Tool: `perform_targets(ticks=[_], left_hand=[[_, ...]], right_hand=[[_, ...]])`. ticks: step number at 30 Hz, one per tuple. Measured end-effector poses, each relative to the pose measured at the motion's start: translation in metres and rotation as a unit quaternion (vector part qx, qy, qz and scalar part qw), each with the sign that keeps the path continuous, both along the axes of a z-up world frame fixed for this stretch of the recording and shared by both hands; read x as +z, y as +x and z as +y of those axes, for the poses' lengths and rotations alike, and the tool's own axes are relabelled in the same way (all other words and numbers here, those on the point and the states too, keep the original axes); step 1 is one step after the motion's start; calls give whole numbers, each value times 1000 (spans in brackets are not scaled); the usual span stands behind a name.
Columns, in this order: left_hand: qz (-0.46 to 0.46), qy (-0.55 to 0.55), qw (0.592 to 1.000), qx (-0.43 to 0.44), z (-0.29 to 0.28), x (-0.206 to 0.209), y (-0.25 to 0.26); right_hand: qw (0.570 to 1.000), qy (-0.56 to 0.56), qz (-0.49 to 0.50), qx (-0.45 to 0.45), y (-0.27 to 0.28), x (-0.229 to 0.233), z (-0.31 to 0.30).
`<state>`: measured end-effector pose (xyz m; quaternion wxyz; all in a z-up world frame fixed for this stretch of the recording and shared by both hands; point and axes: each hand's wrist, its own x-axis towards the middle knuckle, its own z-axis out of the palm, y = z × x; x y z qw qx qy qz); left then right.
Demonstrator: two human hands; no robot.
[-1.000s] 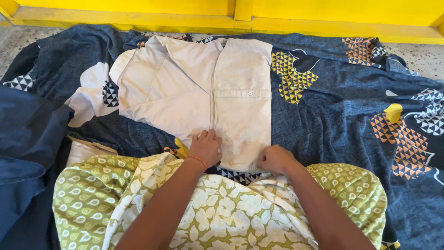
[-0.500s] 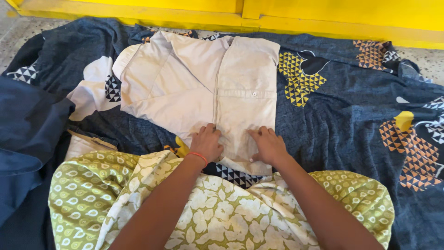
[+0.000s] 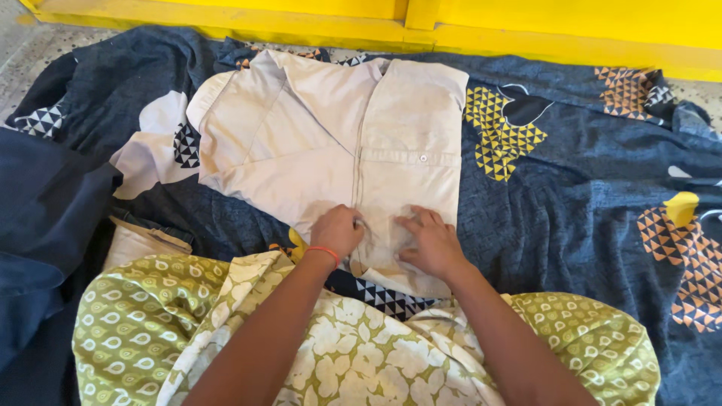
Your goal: The person folds a light-colored shirt on a patterned blanket. They button the shirt, lay it flat, smooth the fabric, fold the sleeves inward, fold the sides toward the center, and then fold the bottom up to create a compact rectangle.
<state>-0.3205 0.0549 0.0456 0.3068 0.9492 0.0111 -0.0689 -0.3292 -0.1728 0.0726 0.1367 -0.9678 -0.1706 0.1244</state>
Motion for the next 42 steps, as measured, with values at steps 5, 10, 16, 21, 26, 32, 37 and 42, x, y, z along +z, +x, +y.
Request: perform_targets(ticks=[5, 10, 16, 21, 26, 32, 37, 42], left_hand=[[57, 47, 996, 43, 6, 6, 8], [56, 20, 997, 48, -2, 15, 10], [85, 47, 995, 26, -7, 16, 6], [47, 48, 997, 31, -6, 13, 0], [41, 36, 998, 16, -3, 12, -1], [125, 52, 991, 14, -4, 11, 7], [146, 27, 988, 41, -1, 5, 13], [79, 25, 996, 20, 3, 9, 2]], right_hand=[[999, -2, 50, -4, 1, 12, 1], [996, -26, 83, -10, 6, 15, 5], [996, -18, 87, -14, 7, 15, 2], [997, -18, 68, -16, 1, 16, 6], [993, -69, 94, -6, 0, 15, 8], [984, -103, 146, 15, 7, 13, 8], [984, -84, 155, 19, 7, 14, 5], [986, -68, 151, 26, -1, 22, 8]])
